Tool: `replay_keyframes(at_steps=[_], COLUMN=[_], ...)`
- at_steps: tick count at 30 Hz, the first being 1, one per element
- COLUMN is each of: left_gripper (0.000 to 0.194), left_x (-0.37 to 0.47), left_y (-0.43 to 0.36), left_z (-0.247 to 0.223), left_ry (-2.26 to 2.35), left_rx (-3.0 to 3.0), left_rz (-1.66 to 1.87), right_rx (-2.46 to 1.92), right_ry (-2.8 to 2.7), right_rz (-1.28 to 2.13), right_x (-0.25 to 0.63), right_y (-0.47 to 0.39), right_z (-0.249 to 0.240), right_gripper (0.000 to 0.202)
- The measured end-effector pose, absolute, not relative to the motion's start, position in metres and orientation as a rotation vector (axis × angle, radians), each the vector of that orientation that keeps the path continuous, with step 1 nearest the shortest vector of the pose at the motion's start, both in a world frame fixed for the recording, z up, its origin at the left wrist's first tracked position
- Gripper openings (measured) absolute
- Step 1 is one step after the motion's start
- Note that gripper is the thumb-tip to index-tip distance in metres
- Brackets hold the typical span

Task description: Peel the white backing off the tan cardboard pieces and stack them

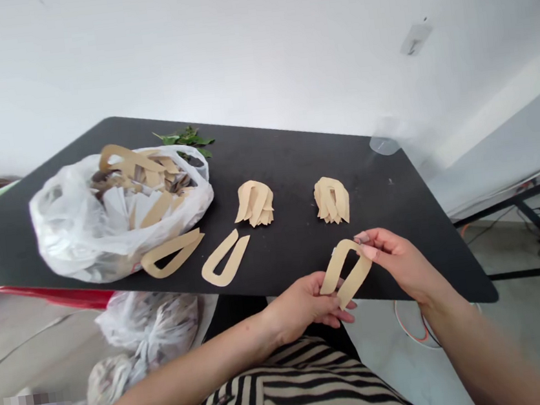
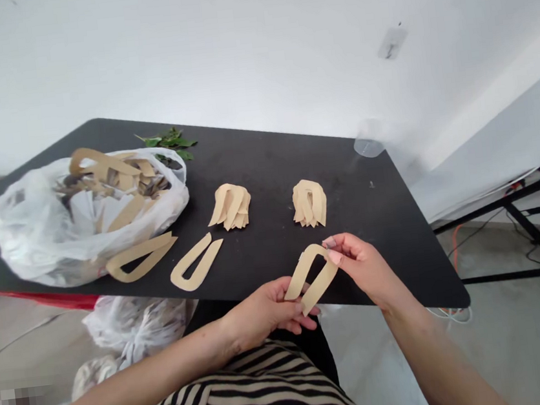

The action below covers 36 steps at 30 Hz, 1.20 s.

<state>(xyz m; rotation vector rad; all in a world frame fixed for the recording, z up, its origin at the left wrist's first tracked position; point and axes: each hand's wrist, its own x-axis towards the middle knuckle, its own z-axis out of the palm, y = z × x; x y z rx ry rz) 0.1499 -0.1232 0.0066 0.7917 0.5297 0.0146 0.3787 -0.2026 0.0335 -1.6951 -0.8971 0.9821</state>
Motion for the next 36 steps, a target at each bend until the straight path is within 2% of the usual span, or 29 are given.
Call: replay_keyframes(at_steps=[8, 16, 29, 36], left_gripper=[0.042, 0.041, 0.043, 0.043], left_x=[0.167, 0.177, 0.200, 0.207], left_y=[-0.109, -0.101, -0.112, -0.109], left_z=[0.020, 0.018, 0.013, 0.013], left_ry=[0.480, 0.405, 0.412, 0.399], left_rx=[0.577, 0.533, 0.511, 0.503], left_rz=[0.081, 0.132, 0.045, 0.041], right_rx=[-1.694, -1.653, -1.778, -1.780], right_ry=[-0.918, -0.963, -0.954, -0.989], right_rz=[0.903, 0.922, 0.837, 0.796], right_x=[0.410, 0.429, 0.454, 0.457], right_y=[-0.176, -0.151, -0.182, -0.176], right_z=[0.046, 0.057, 0.039, 0.047], right_gripper=[0.043, 0.042, 0.043, 0.044])
